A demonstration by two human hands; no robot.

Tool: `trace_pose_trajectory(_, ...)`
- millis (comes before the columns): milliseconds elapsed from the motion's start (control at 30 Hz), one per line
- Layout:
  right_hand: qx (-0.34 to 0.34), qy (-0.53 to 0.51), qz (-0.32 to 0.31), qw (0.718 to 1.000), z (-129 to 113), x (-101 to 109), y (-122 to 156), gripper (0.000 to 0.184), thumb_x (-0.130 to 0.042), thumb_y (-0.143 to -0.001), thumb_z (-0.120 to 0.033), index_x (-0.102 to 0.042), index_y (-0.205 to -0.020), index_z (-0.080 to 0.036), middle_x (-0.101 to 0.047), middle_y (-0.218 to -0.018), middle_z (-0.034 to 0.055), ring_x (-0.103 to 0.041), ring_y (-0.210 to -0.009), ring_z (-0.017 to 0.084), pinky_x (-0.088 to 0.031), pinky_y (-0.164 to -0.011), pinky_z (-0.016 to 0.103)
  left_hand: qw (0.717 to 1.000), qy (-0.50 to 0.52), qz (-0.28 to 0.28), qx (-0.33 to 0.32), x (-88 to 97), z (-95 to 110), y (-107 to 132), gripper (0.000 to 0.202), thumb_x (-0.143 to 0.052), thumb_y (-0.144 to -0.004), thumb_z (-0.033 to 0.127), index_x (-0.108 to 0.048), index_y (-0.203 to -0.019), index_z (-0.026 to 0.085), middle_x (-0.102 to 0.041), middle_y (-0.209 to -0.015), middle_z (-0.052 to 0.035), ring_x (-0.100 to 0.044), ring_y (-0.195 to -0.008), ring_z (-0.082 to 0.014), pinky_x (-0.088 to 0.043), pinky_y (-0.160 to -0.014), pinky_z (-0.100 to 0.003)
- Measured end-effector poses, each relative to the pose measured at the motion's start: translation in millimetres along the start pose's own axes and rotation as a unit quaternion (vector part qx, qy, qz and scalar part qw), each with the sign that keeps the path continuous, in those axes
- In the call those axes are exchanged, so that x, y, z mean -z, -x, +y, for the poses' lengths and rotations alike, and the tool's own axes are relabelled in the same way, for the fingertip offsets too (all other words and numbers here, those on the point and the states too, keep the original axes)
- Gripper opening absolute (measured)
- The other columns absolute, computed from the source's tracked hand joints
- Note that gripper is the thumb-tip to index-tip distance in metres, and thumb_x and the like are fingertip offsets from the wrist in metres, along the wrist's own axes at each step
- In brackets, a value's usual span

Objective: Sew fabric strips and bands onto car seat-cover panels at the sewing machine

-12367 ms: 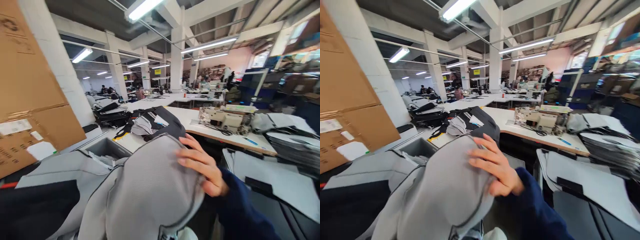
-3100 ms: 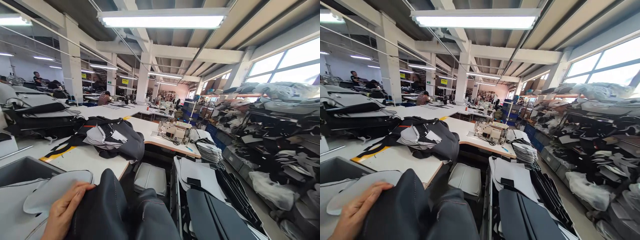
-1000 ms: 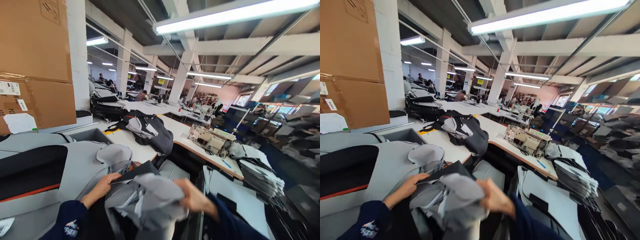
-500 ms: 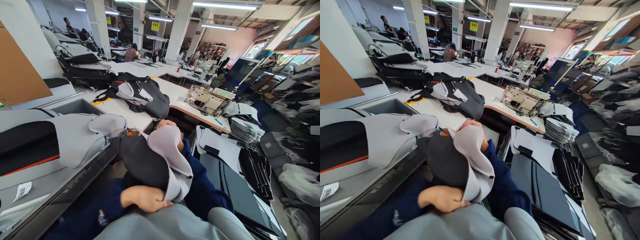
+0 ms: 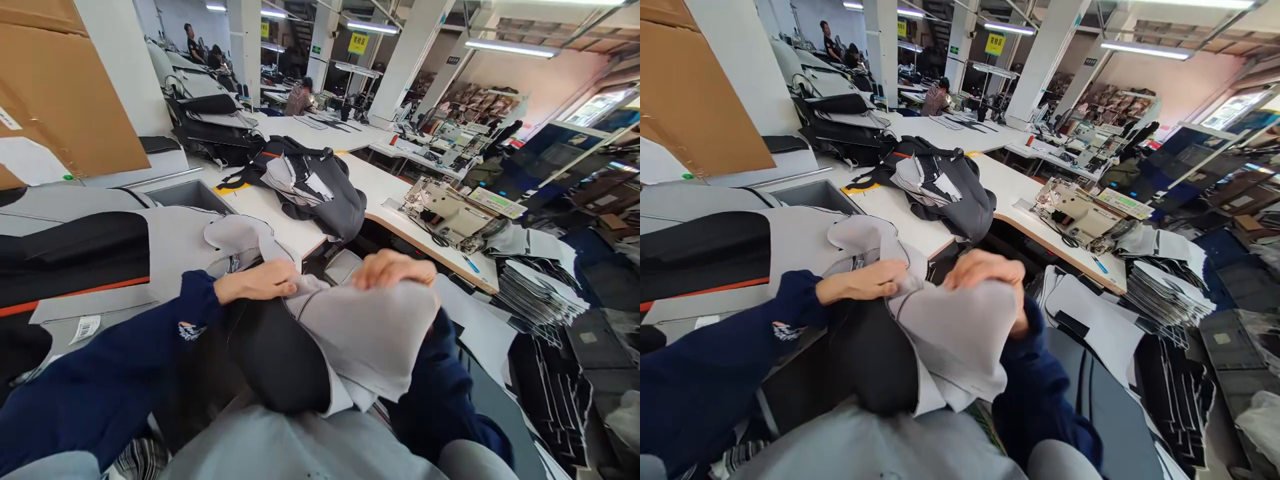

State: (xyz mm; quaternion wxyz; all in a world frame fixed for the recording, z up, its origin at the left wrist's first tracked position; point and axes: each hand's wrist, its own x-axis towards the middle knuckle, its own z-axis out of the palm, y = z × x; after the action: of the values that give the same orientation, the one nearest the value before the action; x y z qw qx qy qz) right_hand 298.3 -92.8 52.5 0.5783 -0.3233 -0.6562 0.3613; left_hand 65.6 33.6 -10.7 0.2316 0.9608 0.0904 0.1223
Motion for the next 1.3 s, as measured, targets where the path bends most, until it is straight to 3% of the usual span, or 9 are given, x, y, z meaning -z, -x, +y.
trace_pose_trajectory(167, 0.005, 0.101, 0.202, 0.974, -28.4, 68.0, -16.7, 0.004, -0.075, -0.073, -0.028, -0.072, -0.070, -0.026, -0.068, -0.070, 0.0019, -0.067, -0.068, 0.019, -0.057, -0.066, 0.033, 0.992, -0.123, 0.031, -0.026, 24.3, -9.5, -12.0, 0.090, -0.039, -0.084, 0.082, -0.060, -0.115, 0.000, -0.062, -0.107, -0.0120, -0.058, -0.097, -0.0238, -0.047, -0.095, -0.036)
trace_pose_trajectory(333, -0.055, 0.203, 0.326, 0.922, -61.0, 143.0, -0.2, 0.005, -0.070, -0.063, -0.026, -0.065, -0.063, -0.025, -0.070, -0.073, 0.0028, -0.067, -0.069, 0.021, -0.055, -0.063, 0.036, 0.992, -0.106, 0.038, -0.056, 14.3, -34.0, -25.3, 0.040, -0.045, -0.099, 0.049, -0.065, -0.112, 0.017, -0.065, -0.106, -0.0121, -0.062, -0.093, -0.0228, -0.050, -0.082, -0.032)
trace_pose_trajectory(567, -0.065, 0.347, 0.514, 0.782, -124.6, 232.6, 82.3, 0.011, -0.066, -0.056, -0.030, -0.057, -0.053, -0.023, -0.064, -0.065, 0.0042, -0.056, -0.056, 0.015, -0.044, -0.056, 0.032, 0.930, -0.127, 0.329, 0.100, -2.2, -126.1, 3.4, 0.028, -0.042, -0.081, 0.030, -0.065, -0.094, 0.021, -0.070, -0.091, -0.0041, -0.064, -0.083, -0.0233, -0.052, -0.080, -0.036)
trace_pose_trajectory(733, -0.106, 0.511, 0.257, 0.813, -153.7, 196.1, 69.7, 0.013, -0.062, -0.070, -0.026, -0.071, -0.078, -0.023, -0.072, -0.088, 0.0048, -0.066, -0.080, 0.021, -0.051, -0.073, 0.036, 0.887, -0.011, 0.356, 0.293, -10.6, -129.4, -76.3, 0.026, -0.048, -0.073, 0.022, -0.068, -0.088, 0.015, -0.060, -0.101, -0.0100, -0.060, -0.097, -0.0262, -0.047, -0.100, -0.049)
trace_pose_trajectory(833, -0.128, 0.669, 0.030, 0.732, -140.2, 158.3, 35.7, 0.033, -0.050, -0.073, -0.014, -0.072, -0.098, -0.018, -0.073, -0.101, 0.0100, -0.067, -0.094, 0.025, -0.048, -0.083, 0.036, 0.888, 0.071, 0.356, 0.281, -42.6, -73.3, -113.2, 0.031, -0.048, -0.080, 0.023, -0.067, -0.103, 0.014, -0.058, -0.093, -0.0088, -0.060, -0.087, -0.0227, -0.053, -0.089, -0.041)
trace_pose_trajectory(933, -0.189, 0.751, -0.070, 0.629, -97.3, 127.1, -4.0, 0.042, -0.047, -0.075, -0.007, -0.069, -0.110, -0.014, -0.072, -0.093, 0.0124, -0.067, -0.086, 0.026, -0.043, -0.071, 0.033, 0.873, 0.215, 0.408, 0.159, -90.4, 5.6, -98.0, 0.034, -0.051, -0.092, 0.037, -0.060, -0.119, 0.019, -0.060, -0.108, -0.0079, -0.062, -0.093, -0.0193, -0.052, -0.084, -0.032)
trace_pose_trajectory(1033, -0.200, 0.768, -0.103, 0.600, -44.3, 102.0, -39.1, 0.036, -0.047, -0.082, -0.010, -0.066, -0.113, -0.013, -0.071, -0.095, 0.0154, -0.068, -0.083, 0.027, -0.039, -0.063, 0.031, 0.897, 0.182, 0.394, 0.085, -143.2, 57.4, -50.5, 0.033, -0.059, -0.090, 0.038, -0.060, -0.119, 0.021, -0.058, -0.096, -0.0045, -0.059, -0.084, -0.0175, -0.053, -0.082, -0.032)
trace_pose_trajectory(1167, -0.155, 0.743, -0.165, 0.630, 2.4, 52.5, -67.7, 0.030, -0.049, -0.085, -0.011, -0.065, -0.111, -0.012, -0.070, -0.097, 0.0175, -0.069, -0.091, 0.030, -0.043, -0.064, 0.031, 0.895, 0.232, 0.279, 0.261, -191.1, 45.6, -27.4, 0.085, -0.075, -0.072, 0.047, -0.042, -0.142, 0.013, -0.054, -0.127, -0.0198, -0.060, -0.115, -0.0330, -0.054, -0.095, -0.049)
trace_pose_trajectory(1300, -0.092, 0.694, -0.305, 0.646, -0.4, -11.8, -79.4, 0.027, -0.049, -0.086, -0.006, -0.067, -0.106, -0.011, -0.070, -0.096, 0.0170, -0.069, -0.095, 0.029, -0.047, -0.069, 0.032, 0.862, 0.230, 0.302, 0.336, -181.9, -5.2, -50.0, 0.076, -0.081, -0.060, 0.047, -0.059, -0.123, 0.011, -0.060, -0.126, -0.0216, -0.051, -0.131, -0.0394, -0.042, -0.111, -0.053)
